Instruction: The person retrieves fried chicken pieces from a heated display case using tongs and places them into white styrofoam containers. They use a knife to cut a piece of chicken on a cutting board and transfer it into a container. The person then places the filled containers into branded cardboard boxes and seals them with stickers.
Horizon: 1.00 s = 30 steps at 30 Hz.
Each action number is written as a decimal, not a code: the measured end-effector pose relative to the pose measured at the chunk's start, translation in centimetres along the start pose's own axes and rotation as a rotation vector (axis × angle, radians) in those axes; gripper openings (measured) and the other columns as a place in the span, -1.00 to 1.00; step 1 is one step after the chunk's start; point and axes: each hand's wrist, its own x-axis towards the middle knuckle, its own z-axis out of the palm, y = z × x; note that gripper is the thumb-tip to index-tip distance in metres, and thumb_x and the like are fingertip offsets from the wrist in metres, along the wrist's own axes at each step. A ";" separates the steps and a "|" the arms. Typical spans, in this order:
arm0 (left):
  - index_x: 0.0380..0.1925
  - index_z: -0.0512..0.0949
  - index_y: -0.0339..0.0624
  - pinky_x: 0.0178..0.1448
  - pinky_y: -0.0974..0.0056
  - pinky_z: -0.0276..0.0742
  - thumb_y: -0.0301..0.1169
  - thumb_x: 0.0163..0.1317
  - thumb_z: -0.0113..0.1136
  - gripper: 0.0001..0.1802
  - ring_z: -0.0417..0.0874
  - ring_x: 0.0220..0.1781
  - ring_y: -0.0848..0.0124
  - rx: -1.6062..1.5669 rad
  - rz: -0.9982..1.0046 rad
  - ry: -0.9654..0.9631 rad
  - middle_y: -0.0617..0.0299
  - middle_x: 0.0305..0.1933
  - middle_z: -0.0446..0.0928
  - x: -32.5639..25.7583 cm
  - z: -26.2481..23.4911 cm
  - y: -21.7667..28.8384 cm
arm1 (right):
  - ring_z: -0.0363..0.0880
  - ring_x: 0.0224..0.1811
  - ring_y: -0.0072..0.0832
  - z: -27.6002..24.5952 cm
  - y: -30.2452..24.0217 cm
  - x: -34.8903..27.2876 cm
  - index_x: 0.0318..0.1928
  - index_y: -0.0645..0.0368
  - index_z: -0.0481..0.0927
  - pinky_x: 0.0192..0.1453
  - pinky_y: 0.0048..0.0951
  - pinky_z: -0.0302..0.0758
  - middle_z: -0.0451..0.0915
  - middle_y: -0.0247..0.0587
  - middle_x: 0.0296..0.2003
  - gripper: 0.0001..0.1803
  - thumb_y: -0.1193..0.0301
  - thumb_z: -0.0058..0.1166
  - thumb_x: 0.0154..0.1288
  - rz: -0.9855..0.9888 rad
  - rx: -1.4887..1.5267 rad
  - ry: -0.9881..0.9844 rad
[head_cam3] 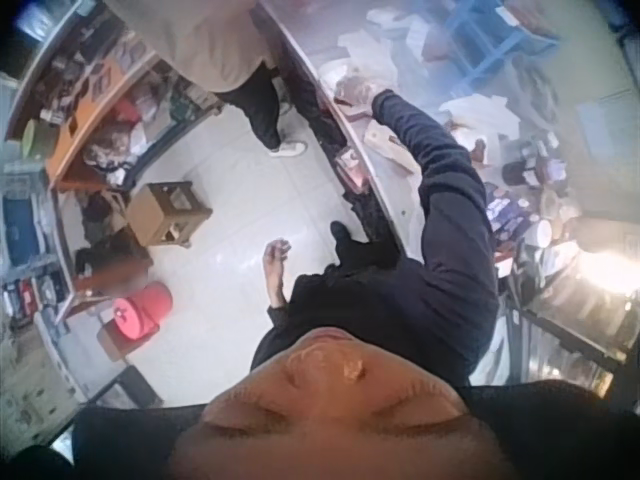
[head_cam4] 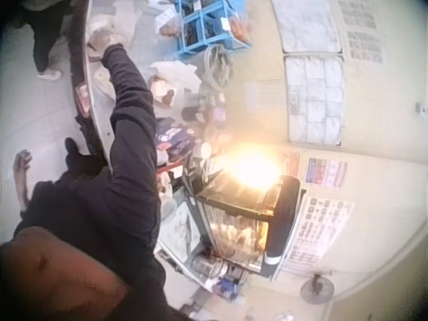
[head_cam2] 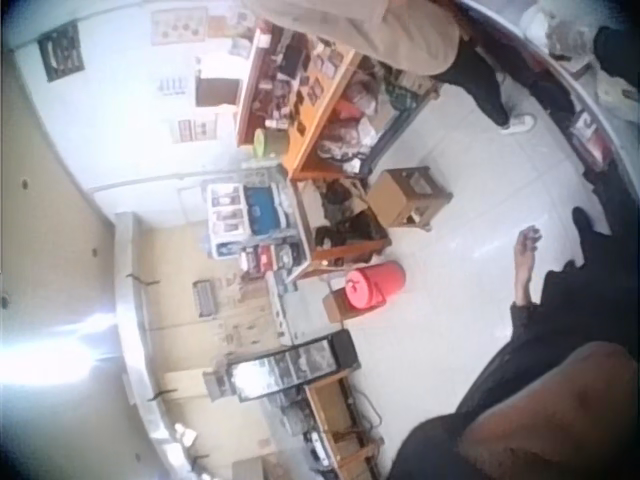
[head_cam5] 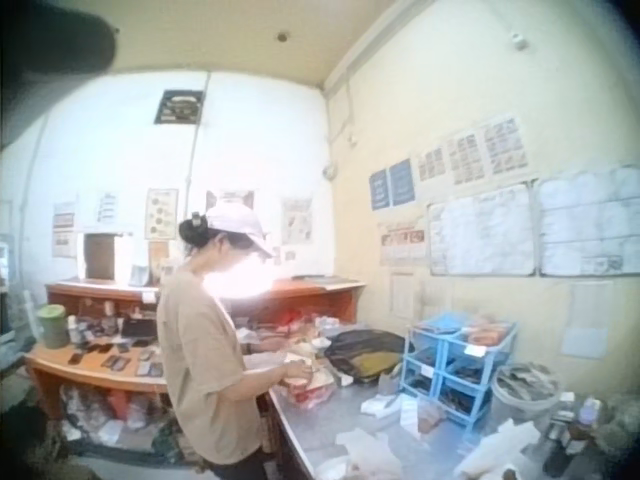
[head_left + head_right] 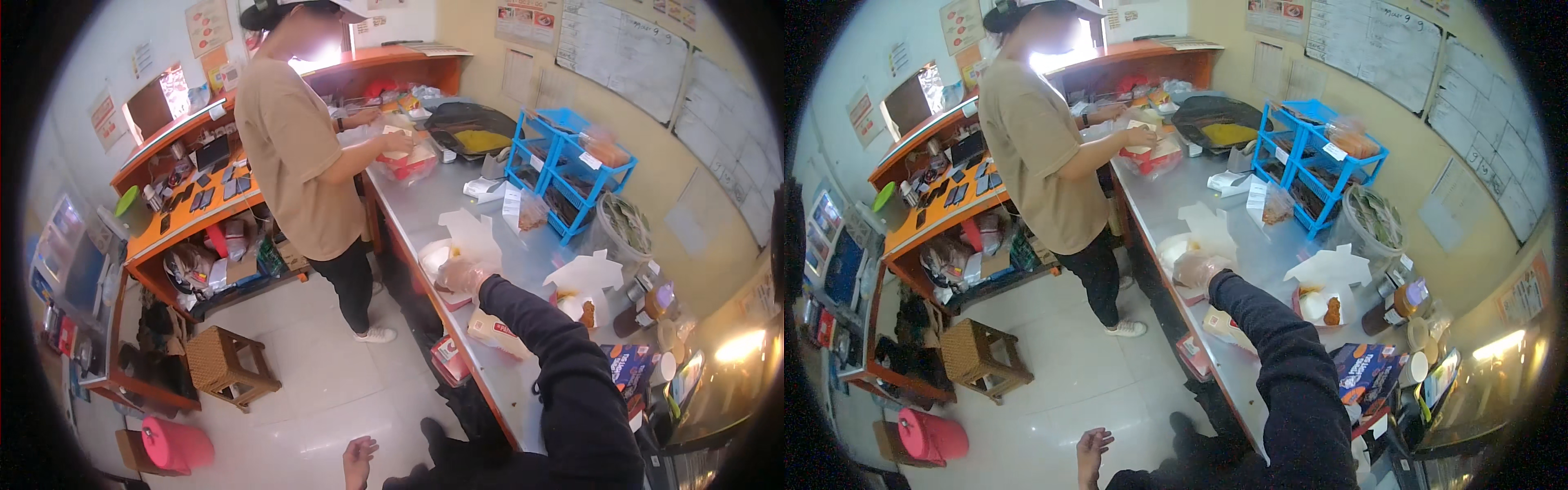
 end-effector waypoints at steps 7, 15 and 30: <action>0.04 0.55 -0.28 0.13 0.32 0.50 -0.39 0.43 0.15 -0.74 0.68 -0.03 0.39 0.019 0.409 -0.095 0.15 -0.06 0.66 0.0 1.1 8.4 | 0.64 0.03 -0.23 -2.8 2.8 -12.2 0.22 0.16 0.53 0.02 -0.32 0.59 0.62 -0.11 0.04 -0.46 0.11 0.16 0.35 -0.017 0.592 0.617; -0.07 0.59 -0.26 0.13 0.32 0.45 -0.48 0.27 0.32 -0.76 0.59 0.02 0.48 -0.065 0.784 -0.429 0.27 -0.03 0.63 -7.7 4.9 17.8 | 0.46 0.29 -0.18 -13.9 -21.1 -38.1 0.55 0.00 0.01 0.31 -0.01 0.42 0.29 -0.01 0.40 0.01 -0.41 -0.26 0.34 -0.520 2.574 0.081; -0.31 0.51 -0.13 0.02 0.05 0.32 -0.41 0.24 0.21 -0.91 0.55 -0.07 0.08 0.382 1.376 -0.832 0.15 -0.18 0.58 -24.8 27.1 11.9 | 0.20 0.46 -0.12 1.8 -42.4 -65.9 0.58 0.03 -0.12 0.45 0.05 0.22 0.00 -0.12 0.54 0.04 -0.35 -0.18 0.37 0.217 2.541 0.975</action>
